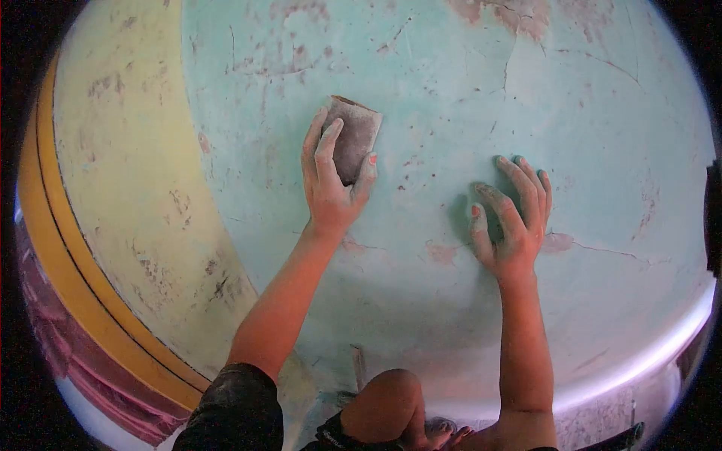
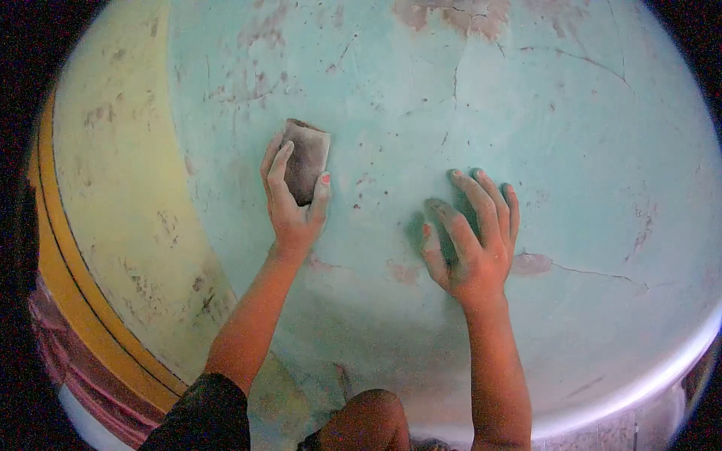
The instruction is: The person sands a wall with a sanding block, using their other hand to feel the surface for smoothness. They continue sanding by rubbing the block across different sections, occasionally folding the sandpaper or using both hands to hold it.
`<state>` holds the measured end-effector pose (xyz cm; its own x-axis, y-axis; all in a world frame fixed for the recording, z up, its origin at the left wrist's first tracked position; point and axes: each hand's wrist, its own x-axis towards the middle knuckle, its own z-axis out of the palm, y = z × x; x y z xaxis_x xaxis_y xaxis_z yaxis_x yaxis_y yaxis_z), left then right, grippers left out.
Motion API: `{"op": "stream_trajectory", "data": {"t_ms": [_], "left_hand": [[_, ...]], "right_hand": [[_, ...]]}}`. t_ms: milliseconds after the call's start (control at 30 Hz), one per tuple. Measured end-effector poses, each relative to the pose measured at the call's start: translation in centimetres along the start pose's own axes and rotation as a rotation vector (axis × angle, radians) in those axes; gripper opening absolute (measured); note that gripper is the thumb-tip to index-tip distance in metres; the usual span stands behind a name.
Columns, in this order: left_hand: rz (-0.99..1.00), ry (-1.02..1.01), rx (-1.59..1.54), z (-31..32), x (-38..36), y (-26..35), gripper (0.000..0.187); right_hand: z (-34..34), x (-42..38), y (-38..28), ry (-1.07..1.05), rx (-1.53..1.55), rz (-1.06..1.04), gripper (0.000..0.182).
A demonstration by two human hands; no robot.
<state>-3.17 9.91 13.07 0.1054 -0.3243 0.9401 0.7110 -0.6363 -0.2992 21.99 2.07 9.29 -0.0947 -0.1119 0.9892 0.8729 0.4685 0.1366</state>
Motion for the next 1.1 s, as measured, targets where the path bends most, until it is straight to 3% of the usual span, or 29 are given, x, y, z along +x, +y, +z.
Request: {"op": "stream_trajectory", "data": {"t_ms": [1100], "left_hand": [[0.014, 0.036, -0.011, 0.33, -0.11, -0.06, 0.053]], "right_hand": [[-0.05, -0.04, 0.03, 0.011, 0.022, -0.022, 0.022]]}}
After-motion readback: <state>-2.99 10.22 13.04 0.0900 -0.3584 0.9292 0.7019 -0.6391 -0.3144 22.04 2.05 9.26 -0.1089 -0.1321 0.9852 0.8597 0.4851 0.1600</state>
